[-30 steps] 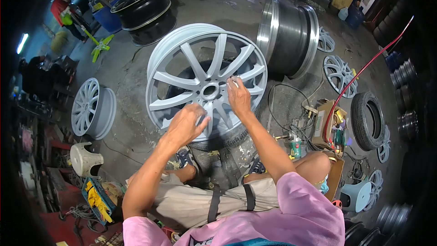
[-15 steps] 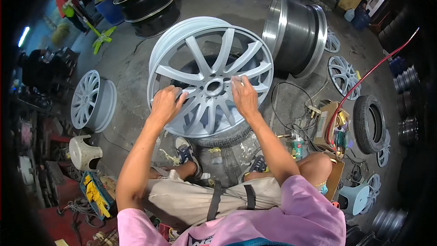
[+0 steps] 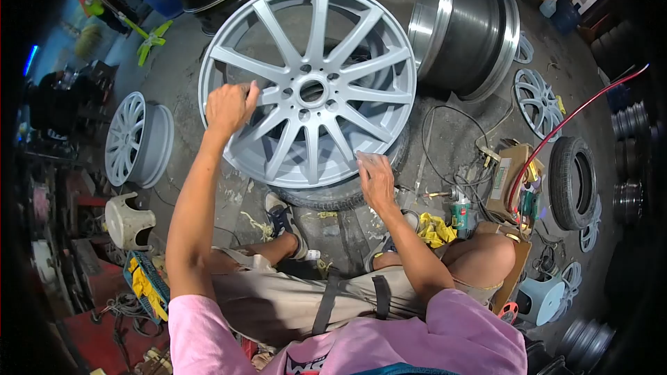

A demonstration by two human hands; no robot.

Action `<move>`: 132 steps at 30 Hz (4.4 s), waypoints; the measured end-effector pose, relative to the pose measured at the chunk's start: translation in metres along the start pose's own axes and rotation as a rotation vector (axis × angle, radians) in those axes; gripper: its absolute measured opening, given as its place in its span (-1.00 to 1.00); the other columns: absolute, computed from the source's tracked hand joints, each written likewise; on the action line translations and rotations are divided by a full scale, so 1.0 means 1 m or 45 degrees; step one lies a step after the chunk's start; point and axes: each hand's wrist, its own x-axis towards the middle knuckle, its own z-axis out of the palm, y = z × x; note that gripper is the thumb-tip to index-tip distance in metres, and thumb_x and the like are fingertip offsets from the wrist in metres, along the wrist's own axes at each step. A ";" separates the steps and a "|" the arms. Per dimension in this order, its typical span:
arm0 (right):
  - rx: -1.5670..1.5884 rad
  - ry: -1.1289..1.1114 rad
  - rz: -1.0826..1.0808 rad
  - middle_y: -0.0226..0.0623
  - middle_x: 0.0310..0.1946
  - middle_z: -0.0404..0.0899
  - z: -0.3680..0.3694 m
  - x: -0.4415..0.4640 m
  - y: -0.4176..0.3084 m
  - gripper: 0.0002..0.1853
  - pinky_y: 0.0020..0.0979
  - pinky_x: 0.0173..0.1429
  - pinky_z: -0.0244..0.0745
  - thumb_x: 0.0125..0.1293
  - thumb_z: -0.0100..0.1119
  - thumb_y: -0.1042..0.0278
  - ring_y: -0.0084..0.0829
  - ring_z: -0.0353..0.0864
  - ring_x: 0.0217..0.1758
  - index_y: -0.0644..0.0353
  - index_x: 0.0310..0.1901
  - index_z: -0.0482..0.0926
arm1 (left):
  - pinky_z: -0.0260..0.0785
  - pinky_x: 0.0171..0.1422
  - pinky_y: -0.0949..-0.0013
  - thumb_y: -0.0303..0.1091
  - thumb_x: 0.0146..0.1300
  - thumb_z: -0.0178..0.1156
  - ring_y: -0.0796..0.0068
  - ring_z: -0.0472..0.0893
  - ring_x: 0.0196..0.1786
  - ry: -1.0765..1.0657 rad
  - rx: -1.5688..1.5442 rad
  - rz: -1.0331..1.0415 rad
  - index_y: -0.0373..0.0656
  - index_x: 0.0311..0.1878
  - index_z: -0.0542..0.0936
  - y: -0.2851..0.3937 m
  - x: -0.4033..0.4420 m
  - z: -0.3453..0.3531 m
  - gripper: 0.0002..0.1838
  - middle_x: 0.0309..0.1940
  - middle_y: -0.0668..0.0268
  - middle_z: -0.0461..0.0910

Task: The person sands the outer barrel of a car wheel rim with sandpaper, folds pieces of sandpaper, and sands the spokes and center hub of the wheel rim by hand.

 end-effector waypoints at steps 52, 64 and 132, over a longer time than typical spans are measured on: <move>-0.149 0.042 -0.081 -0.34 -0.19 0.67 0.027 0.073 -0.028 -0.72 -0.14 0.33 0.23 0.50 0.23 0.40 -0.33 0.61 -0.02 0.17 0.16 0.76 | 0.55 0.07 -0.11 0.32 0.38 0.05 -0.22 0.74 -0.12 -0.276 -0.136 -0.199 -0.23 -0.17 0.82 -0.090 0.101 0.057 -0.28 -0.29 -0.15 0.76; -0.008 0.094 -0.073 -0.04 -0.13 0.70 -0.100 0.149 -0.034 -0.75 -0.07 0.02 0.61 0.60 0.13 0.37 0.03 0.72 -0.10 0.22 0.08 0.76 | 0.64 -0.07 -0.01 0.64 0.22 0.16 -0.09 0.79 -0.27 -0.357 0.081 0.069 -0.24 -0.31 0.82 -0.014 0.015 -0.004 -0.08 -0.45 -0.06 0.75; 0.284 0.479 0.177 -0.16 -0.10 0.63 -0.058 0.125 -0.043 -0.66 -0.27 -0.07 0.57 0.65 0.08 0.21 -0.28 0.69 -0.16 0.21 0.14 0.76 | 0.64 0.04 -0.05 0.51 0.21 0.30 -0.17 0.79 -0.15 -0.652 -0.094 -0.048 -0.31 -0.36 0.79 0.048 -0.040 -0.010 -0.16 -0.33 -0.11 0.78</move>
